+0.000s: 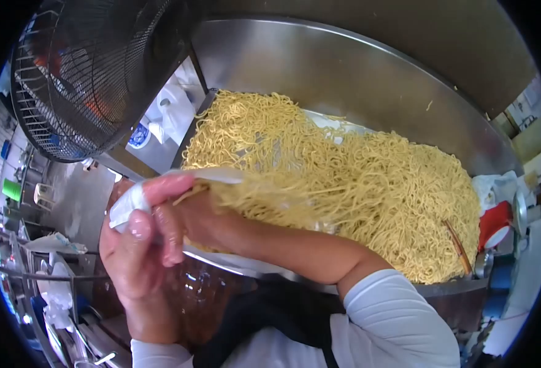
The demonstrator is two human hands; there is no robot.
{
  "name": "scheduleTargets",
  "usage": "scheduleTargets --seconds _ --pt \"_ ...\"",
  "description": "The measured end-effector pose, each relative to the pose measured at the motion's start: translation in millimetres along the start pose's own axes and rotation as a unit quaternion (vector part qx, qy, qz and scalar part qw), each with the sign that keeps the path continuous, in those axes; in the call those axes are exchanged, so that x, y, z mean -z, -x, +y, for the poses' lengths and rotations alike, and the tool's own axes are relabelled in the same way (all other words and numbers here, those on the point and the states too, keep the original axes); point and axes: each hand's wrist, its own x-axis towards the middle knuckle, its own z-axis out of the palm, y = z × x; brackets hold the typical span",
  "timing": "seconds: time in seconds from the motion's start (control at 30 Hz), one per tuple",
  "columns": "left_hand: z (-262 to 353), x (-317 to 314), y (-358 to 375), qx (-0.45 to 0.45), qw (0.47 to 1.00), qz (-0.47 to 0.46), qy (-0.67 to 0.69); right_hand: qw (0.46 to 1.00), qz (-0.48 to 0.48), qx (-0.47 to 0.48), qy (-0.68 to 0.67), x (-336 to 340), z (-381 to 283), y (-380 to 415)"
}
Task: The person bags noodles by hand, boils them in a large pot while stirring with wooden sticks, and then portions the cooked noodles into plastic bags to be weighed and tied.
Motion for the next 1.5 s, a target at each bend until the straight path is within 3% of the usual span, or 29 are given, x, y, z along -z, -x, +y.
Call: scheduleTargets --seconds 0.03,0.1,0.17,0.23,0.27,0.33,0.4,0.47,0.53,0.6,0.67,0.7,0.77,0.87,0.93,1.03,1.1,1.17,1.23,1.3,1.37,1.43,1.5 --pt "-8 14 10 0.024 0.999 0.011 0.019 0.998 0.041 0.036 -0.004 -35 22 0" --pt "-43 31 28 0.166 0.983 0.055 -0.063 0.986 0.121 0.114 -0.008 -105 71 5" --pt "-63 53 45 0.194 0.978 0.070 -0.034 0.976 0.154 0.156 -0.010 -115 75 7" --pt "-66 70 58 0.164 0.978 0.087 0.097 0.971 -0.113 0.080 0.194 -87 53 23" --pt "-65 77 57 0.158 0.978 0.056 0.126 0.961 -0.201 0.055 0.180 -59 40 18" --pt "-70 75 52 0.141 0.978 0.046 0.147 0.965 -0.252 0.042 0.068 -1 36 14" --pt "-77 71 45 0.130 0.977 0.011 0.166 0.981 -0.165 0.014 -0.103 36 73 9" --pt "-83 61 34 0.127 0.972 -0.023 0.197 0.969 -0.063 -0.107 -0.215 81 109 25" --pt "-89 49 12 0.116 0.971 -0.083 0.193 0.988 -0.085 -0.125 -0.012 92 192 91" --pt "-92 46 1 0.122 0.967 -0.094 0.201 0.966 -0.180 -0.178 0.042 81 190 153" --pt "-98 51 -5 0.149 0.953 -0.139 0.222 0.928 -0.111 -0.140 0.326 34 191 225" --pt "-102 50 -6 0.156 0.950 -0.148 0.225 0.928 -0.109 -0.151 0.322 23 181 250" --pt "-111 47 -7 0.209 0.920 -0.235 0.233 0.942 0.035 -0.155 0.295 10 158 288" --pt "-122 32 -5 0.294 0.880 -0.301 0.221 0.955 0.059 -0.208 0.204 -11 158 321" --pt "-127 15 -10 0.345 0.850 -0.362 0.164 0.946 0.077 -0.215 0.230 -30 175 313" --pt "-135 -4 -12 0.335 0.844 -0.407 0.099 0.935 0.131 -0.212 0.254 -43 193 286" --pt "-140 -6 -14 0.317 0.829 -0.450 0.104 0.937 0.056 -0.307 0.157 -45 200 284" --pt "-139 -8 -13 0.298 0.832 -0.457 0.100 0.929 0.129 -0.316 0.144 -35 200 281" --pt "-149 -15 -13 0.282 0.829 -0.472 0.100 0.925 0.266 -0.268 0.046 -10 186 260" --pt "-155 -37 -5 0.213 0.881 -0.423 0.014 0.925 0.317 -0.209 0.008 27 155 222" --pt "-173 -63 4 0.207 0.898 -0.386 0.043 0.927 0.338 -0.149 -0.069 62 114 181" --pt "-171 -90 9 0.341 0.893 -0.289 0.047 0.932 0.326 -0.097 -0.122 72 82 149" --pt "-198 -103 9 0.336 0.893 -0.287 0.084 0.936 0.319 -0.077 -0.124 67 74 127"
